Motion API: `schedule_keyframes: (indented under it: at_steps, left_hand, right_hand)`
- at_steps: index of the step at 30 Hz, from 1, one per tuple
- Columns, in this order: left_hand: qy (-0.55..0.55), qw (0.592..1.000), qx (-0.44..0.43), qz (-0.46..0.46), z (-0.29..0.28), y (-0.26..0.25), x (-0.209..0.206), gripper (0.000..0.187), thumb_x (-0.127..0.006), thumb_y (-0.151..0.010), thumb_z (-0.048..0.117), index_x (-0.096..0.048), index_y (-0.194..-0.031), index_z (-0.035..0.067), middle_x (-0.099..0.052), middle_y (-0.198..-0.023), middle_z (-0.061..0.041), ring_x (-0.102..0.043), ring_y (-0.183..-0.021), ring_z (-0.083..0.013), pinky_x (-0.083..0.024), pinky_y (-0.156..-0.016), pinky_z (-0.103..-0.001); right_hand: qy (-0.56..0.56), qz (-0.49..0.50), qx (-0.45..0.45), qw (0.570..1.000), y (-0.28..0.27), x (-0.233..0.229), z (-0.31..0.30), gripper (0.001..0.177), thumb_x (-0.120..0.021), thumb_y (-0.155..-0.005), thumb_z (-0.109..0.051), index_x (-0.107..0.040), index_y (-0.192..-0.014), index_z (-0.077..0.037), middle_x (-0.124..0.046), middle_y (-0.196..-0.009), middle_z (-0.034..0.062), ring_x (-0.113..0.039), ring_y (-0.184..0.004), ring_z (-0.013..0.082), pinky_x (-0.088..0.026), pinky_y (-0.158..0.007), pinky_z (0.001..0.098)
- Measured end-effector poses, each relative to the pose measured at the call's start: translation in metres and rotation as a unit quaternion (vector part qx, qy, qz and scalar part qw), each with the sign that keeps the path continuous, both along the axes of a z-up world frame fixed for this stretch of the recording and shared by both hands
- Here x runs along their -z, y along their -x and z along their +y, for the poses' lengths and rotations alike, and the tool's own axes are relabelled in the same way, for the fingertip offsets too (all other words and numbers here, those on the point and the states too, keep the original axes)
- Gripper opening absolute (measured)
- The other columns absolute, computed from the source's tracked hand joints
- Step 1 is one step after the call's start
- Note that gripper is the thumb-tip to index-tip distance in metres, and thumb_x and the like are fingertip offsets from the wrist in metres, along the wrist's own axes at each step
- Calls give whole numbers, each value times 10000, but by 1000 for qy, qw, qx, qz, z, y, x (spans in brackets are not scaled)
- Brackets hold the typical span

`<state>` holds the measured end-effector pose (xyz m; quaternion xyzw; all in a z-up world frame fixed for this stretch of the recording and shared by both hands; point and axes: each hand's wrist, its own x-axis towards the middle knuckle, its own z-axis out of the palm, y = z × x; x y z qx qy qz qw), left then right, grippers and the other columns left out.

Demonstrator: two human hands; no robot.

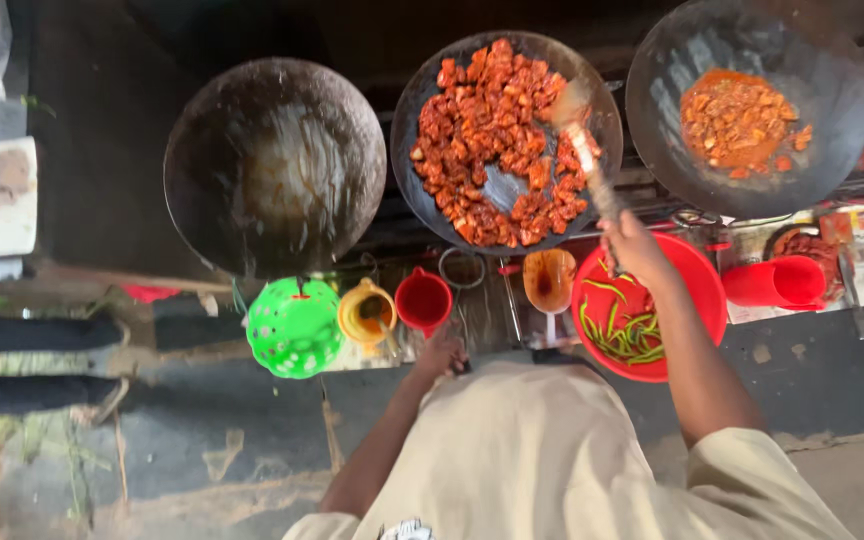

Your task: The person stirs and flips marinated meat pieces in two large woks using a metal spatula. The person alternates between the woks to ensure even cooking and occasionally scrapes the sides of the pans.

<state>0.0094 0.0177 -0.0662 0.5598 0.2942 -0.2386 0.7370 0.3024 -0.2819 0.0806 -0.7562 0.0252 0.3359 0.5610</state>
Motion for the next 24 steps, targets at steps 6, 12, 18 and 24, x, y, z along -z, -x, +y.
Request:
schedule_keyframes:
  at_steps: [6, 12, 18, 24]
  left_hand:
    - [-32, 998, -60, 19, -24, -1, 1, 593, -542, -950, 126, -406, -1520, 215, -675, -753, -101, -624, -527, -156, -450, -424, -280]
    - [-351, 928, 124, 27, -55, -17, -3, 840, -647, -892, 252, -204, -1604, 278, -699, -1066, -248, -681, -911, -399, -534, -779, -511]
    - [-403, 906, 130, 25, -48, -23, -10, 806, -622, -903, 308, -237, -1610, 264, -691, -1185, -275, -661, -1105, -453, -499, -971, -552]
    - [-339, 935, 101, 38, -31, 0, -21, 816, -591, -839, 232, -281, -1592, 288, -743, -1055, -226, -751, -950, -405, -547, -925, -505]
  right_hand:
    - [-37, -56, 37, 997, 21, 66, -48, 170, -487, -1083, -243, -446, -1091, -78, -531, -742, 41, -514, -458, 152, -461, -410, 338]
    - [12, -153, 7, 988, 87, 127, -43, 150, -531, -1029, -107, -471, -1157, -56, -613, -838, 53, -642, -680, 141, -553, -576, 318]
    - [34, -49, -6, 998, 96, 146, -50, 180, -520, -1014, -82, -441, -1176, -78, -564, -733, 75, -601, -554, 198, -516, -520, 357]
    - [123, -64, -76, 987, 78, 138, -56, 101, -535, -1017, -57, -501, -1113, -54, -571, -738, 67, -595, -572, 182, -504, -525, 370]
